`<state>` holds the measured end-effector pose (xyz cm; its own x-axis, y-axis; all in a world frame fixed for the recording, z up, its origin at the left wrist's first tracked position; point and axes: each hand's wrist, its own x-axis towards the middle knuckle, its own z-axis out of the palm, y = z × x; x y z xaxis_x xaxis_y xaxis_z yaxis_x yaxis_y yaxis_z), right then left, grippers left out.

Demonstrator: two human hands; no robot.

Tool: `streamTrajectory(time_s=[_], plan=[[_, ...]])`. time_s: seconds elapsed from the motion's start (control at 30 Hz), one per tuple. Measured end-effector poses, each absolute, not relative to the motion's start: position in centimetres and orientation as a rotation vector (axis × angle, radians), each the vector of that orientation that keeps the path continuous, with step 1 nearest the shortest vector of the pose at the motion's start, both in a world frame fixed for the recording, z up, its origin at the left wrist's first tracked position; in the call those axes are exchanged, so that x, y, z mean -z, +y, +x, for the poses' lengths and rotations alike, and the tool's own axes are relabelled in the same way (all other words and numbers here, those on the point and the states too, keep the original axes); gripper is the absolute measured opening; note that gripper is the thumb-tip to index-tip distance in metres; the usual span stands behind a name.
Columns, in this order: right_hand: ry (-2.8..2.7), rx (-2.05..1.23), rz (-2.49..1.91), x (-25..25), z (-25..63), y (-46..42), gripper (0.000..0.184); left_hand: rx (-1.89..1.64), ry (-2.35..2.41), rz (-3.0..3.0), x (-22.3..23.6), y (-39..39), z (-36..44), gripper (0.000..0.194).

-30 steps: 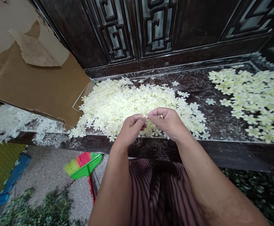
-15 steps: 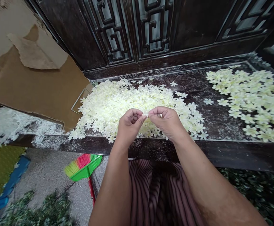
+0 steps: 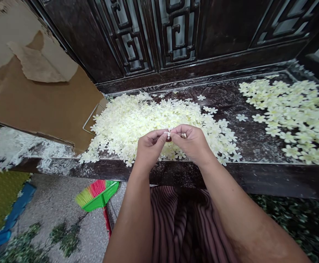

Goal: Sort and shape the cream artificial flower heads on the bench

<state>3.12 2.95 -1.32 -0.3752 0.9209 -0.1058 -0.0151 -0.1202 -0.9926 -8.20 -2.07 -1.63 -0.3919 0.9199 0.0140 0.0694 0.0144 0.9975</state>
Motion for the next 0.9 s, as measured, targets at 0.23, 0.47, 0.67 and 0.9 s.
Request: streamTrajectory(time_s=[0.23, 0.47, 0.67, 0.9], plan=[[-1.198, -1.782, -1.008, 1.4, 3.4, 3.2, 0.005, -1.47, 1.723, 1.037, 1.2, -1.8, -8.5, 0.007], [-1.034, -1.73, -1.063, 1.3, 4.5, 4.1, 0.002, -1.623, 2.056, 0.872, 1.9, -1.4, -10.3, 0.019], [-1.212, -1.625, -1.14, 1.6, 3.5, 3.6, 0.004, -1.534, 1.847, 1.3, 1.6, -2.1, -8.4, 0.02], [-1.236, -1.713, -1.094, 2.0, 3.4, 3.5, 0.01, -1.486, 1.69, 1.029, 1.8, -1.7, -7.5, 0.02]])
